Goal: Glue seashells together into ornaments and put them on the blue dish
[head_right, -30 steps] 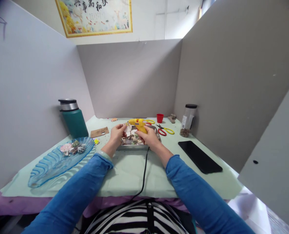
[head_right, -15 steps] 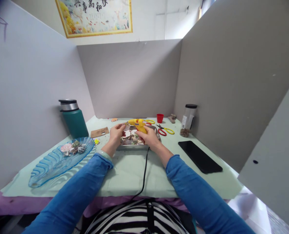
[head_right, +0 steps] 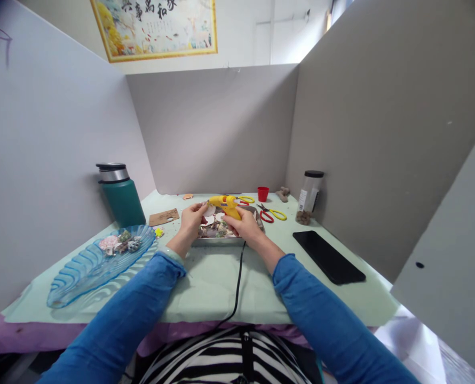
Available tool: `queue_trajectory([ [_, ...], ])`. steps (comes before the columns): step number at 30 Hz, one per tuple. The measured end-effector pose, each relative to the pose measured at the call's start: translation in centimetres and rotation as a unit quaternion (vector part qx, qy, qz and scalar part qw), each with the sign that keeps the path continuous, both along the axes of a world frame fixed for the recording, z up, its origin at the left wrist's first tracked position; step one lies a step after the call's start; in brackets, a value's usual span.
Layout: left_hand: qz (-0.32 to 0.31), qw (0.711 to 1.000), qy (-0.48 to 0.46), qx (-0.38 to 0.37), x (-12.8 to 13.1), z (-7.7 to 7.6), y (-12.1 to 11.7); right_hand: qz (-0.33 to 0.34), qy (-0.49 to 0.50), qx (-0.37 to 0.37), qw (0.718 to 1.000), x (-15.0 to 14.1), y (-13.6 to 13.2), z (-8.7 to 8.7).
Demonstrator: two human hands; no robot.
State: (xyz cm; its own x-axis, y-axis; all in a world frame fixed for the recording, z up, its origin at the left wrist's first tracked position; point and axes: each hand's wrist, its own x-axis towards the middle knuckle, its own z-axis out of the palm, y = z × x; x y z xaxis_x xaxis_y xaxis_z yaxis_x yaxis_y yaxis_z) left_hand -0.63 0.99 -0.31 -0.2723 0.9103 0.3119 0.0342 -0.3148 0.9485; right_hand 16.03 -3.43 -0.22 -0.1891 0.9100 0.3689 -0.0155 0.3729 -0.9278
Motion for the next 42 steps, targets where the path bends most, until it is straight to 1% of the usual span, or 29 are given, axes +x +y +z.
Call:
queue_trajectory([
  [9,-0.007,1.000,0.000,0.003,-0.14,-0.33,0.55,0.009,-0.001,0.000,1.000,-0.06,-0.13,0.04],
  [14,-0.014,1.000,-0.004,-0.001,-0.07,-0.20,0.44,0.005,-0.005,0.002,1.000,-0.08,-0.09,0.02],
  [19,-0.019,0.998,-0.048,-0.019,0.05,0.12,0.08,-0.016,-0.002,0.003,1.000,-0.07,-0.09,0.02],
  [22,-0.016,0.998,-0.061,-0.020,0.02,0.12,0.14,-0.008,-0.008,0.002,1.000,-0.04,-0.09,0.03],
  [30,0.002,1.000,-0.024,0.012,-0.05,-0.15,0.46,-0.013,-0.009,0.003,1.000,-0.10,-0.07,0.04],
  [38,0.010,1.000,-0.005,0.007,-0.03,0.03,0.03,-0.033,-0.005,0.001,0.999,-0.19,-0.12,0.13],
  [42,0.006,1.000,-0.003,0.014,-0.08,-0.12,0.20,-0.030,-0.002,0.005,1.000,-0.16,-0.02,0.03],
])
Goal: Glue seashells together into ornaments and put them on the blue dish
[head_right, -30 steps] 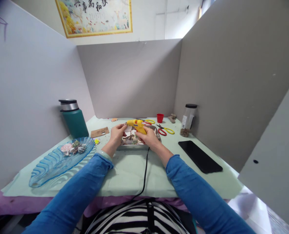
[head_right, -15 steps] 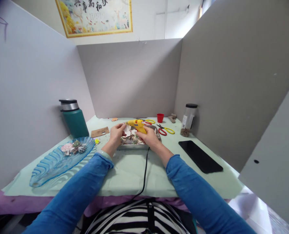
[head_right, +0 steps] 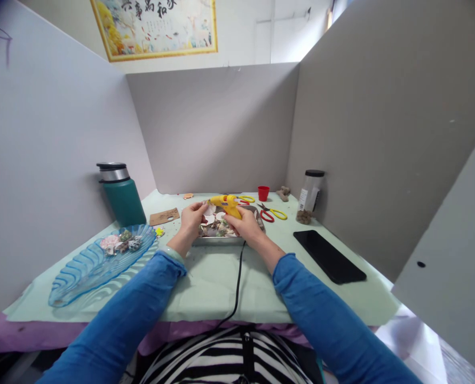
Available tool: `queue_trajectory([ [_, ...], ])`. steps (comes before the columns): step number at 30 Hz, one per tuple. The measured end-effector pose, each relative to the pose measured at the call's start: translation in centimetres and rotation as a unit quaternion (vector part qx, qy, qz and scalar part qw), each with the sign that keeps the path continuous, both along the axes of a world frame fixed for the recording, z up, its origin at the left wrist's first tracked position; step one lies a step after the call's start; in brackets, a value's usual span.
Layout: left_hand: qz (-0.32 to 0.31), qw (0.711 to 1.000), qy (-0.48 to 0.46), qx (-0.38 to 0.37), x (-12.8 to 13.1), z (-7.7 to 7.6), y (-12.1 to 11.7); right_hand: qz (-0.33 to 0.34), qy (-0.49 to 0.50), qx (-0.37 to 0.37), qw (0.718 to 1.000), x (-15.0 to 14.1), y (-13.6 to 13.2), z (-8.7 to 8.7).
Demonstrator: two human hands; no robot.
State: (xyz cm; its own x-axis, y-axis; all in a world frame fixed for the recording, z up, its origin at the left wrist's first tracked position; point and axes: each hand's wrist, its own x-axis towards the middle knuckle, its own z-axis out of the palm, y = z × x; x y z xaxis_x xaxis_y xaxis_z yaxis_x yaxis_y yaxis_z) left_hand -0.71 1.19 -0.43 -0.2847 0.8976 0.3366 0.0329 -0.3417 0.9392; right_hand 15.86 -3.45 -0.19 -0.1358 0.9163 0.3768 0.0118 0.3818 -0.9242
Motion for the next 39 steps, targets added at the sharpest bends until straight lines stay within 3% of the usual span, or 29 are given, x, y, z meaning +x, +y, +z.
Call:
queue_trajectory([
  [39,0.016,0.999,-0.031,-0.017,-0.14,-0.20,0.71,-0.005,-0.030,-0.001,1.000,0.14,0.21,-0.23],
])
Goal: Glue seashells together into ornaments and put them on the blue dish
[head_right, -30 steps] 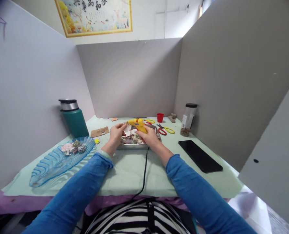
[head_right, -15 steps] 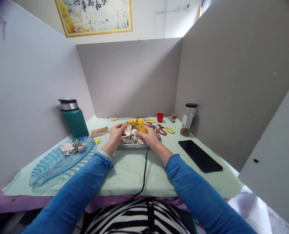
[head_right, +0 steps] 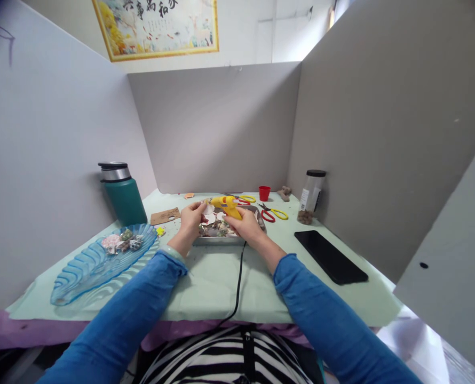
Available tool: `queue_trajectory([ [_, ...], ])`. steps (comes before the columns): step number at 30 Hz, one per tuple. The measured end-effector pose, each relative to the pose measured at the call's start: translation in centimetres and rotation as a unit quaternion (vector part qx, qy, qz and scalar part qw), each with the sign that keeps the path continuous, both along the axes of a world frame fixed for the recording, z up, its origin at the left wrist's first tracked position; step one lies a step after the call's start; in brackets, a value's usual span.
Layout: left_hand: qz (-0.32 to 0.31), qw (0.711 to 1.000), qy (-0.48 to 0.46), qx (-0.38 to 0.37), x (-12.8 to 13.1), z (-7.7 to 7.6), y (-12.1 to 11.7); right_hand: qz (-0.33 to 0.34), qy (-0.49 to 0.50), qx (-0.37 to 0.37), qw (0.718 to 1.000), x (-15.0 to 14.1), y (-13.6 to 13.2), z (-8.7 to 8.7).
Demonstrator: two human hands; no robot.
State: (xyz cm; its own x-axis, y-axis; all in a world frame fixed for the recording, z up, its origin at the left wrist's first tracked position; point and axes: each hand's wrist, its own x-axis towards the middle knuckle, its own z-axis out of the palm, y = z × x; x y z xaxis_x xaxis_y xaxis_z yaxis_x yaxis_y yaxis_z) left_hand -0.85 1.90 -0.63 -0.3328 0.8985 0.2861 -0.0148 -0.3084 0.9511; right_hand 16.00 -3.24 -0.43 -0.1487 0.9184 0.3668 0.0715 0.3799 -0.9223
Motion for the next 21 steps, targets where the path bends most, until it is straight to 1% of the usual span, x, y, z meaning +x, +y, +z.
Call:
queue_trajectory([
  [7,-0.004,1.000,0.017,0.009,0.02,-0.06,-0.01,-0.005,0.002,0.001,1.000,-0.06,-0.07,0.08],
  [12,-0.003,1.000,0.001,0.003,-0.06,-0.07,-0.01,-0.006,0.013,-0.006,1.000,-0.12,-0.17,0.15],
  [21,-0.005,1.000,0.000,0.002,-0.11,-0.06,-0.06,-0.003,0.019,-0.009,1.000,-0.13,-0.11,0.21],
])
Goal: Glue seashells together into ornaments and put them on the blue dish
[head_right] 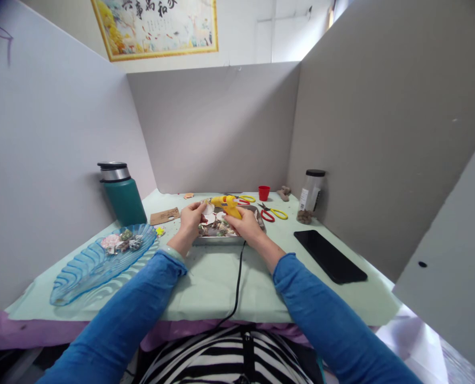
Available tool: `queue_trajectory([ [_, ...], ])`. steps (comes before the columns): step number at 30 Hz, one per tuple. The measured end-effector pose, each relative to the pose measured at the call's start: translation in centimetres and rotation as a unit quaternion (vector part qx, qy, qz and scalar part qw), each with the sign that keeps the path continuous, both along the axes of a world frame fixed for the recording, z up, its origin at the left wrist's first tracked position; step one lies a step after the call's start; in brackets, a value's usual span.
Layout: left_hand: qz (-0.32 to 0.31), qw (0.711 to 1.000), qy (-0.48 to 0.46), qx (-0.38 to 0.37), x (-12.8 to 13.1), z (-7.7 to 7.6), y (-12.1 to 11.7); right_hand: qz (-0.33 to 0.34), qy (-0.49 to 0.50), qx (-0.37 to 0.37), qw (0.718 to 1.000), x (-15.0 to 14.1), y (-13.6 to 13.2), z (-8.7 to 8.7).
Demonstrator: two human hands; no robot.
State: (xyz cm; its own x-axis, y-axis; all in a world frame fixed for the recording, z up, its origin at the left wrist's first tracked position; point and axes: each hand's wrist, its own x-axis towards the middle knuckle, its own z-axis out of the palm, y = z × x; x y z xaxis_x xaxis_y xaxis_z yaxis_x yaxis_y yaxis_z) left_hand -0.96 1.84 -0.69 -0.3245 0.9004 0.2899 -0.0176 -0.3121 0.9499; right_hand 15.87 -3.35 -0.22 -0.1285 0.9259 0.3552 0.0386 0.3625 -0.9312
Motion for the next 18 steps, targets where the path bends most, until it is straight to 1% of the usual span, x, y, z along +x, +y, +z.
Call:
queue_trajectory([
  [9,-0.007,1.000,0.007,0.011,0.00,0.03,-0.09,-0.005,-0.001,0.004,1.000,0.01,0.07,-0.19],
  [18,-0.009,1.000,0.001,0.006,0.14,0.23,-0.29,0.002,0.006,0.004,1.000,0.09,0.11,-0.17],
])
